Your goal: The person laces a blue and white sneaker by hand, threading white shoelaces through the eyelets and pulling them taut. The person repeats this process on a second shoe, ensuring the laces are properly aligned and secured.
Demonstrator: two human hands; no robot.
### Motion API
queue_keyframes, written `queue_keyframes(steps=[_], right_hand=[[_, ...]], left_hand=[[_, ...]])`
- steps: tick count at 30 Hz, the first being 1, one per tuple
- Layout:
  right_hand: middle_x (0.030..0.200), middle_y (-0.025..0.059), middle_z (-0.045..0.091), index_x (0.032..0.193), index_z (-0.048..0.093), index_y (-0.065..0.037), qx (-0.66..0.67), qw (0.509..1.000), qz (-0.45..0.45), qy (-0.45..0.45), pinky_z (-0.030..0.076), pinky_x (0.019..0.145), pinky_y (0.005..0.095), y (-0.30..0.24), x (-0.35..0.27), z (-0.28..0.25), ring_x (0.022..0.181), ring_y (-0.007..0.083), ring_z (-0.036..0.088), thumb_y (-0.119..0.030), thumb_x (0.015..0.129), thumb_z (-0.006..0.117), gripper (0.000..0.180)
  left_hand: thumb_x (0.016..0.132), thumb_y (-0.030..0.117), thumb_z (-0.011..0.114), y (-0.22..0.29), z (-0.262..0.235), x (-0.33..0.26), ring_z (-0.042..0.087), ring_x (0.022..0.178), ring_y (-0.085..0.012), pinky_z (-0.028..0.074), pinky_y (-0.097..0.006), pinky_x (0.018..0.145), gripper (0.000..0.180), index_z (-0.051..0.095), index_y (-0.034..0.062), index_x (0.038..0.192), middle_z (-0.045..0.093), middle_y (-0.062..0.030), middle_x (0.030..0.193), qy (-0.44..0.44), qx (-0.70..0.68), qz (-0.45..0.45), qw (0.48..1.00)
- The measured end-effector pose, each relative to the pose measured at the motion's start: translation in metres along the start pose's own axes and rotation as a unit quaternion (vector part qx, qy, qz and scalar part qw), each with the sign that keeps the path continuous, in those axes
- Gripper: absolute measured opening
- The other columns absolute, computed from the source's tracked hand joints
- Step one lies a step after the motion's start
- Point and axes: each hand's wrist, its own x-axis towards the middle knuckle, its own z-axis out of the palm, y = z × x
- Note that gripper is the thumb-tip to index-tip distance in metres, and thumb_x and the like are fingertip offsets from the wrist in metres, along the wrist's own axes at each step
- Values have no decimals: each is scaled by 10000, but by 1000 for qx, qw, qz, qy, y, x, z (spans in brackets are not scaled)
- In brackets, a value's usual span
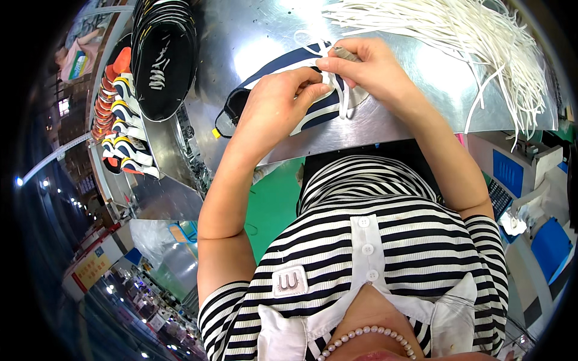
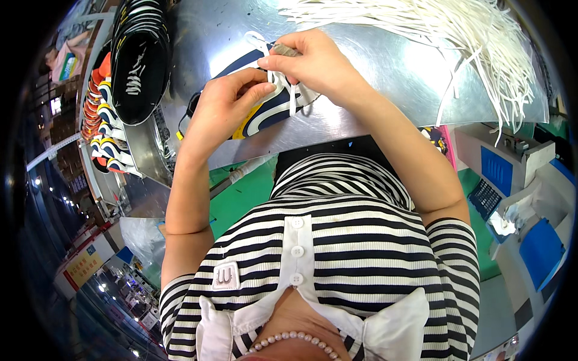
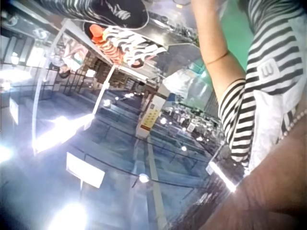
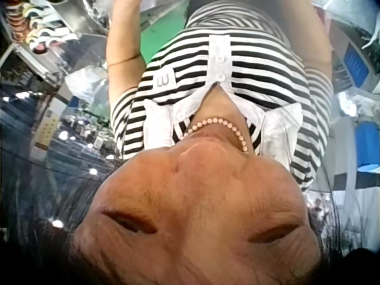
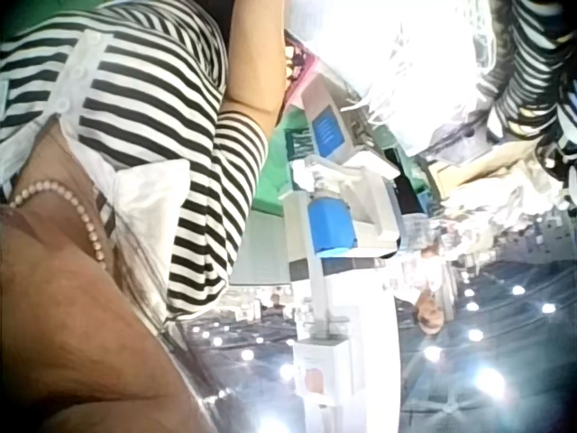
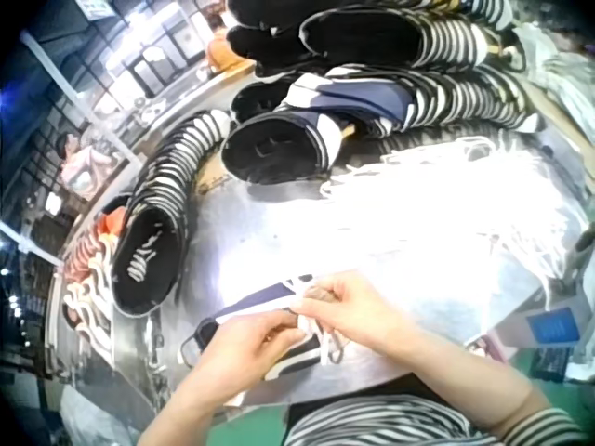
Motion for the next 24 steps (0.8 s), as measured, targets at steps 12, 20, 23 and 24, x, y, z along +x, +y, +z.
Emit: queue_keyframes(steps=[12, 20, 23, 24], right_hand=[[757, 72, 670, 1012, 580, -8, -143, 985, -61, 69, 496, 654, 299, 6, -57, 9, 700, 161, 647, -168, 977, 581, 164], [695, 110, 688, 902, 605, -23, -228, 968, -82, 63, 513, 626, 373, 16, -60, 13, 634, 282, 670, -181, 931, 619, 161], [681, 108, 679, 894, 605, -27, -247, 964, -78, 58, 512, 622, 388, 15, -57, 13, 632, 287, 668, -184, 931, 614, 161], [678, 108, 676, 892, 605, -29, -252, 963, -75, 54, 511, 622, 395, 15, -57, 13, 633, 288, 668, -186, 932, 611, 162]], left_hand=[[926, 313, 661, -13, 14, 15, 470, 561, -149, 433, -323, 570, 314, 674, 10, 845, 561, -93, 618, -12, 80, -48, 996], [926, 299, 663, -17, 16, 15, 433, 589, -84, 406, -274, 563, 315, 665, -1, 830, 508, -5, 609, -3, 42, -64, 997], [916, 305, 660, -15, 16, 14, 465, 578, -147, 420, -303, 573, 295, 683, 19, 848, 540, -41, 611, -3, 45, -63, 997], [908, 310, 655, -16, 16, 12, 500, 563, -209, 438, -335, 584, 280, 696, 37, 863, 561, -79, 607, 5, 37, -56, 998]])
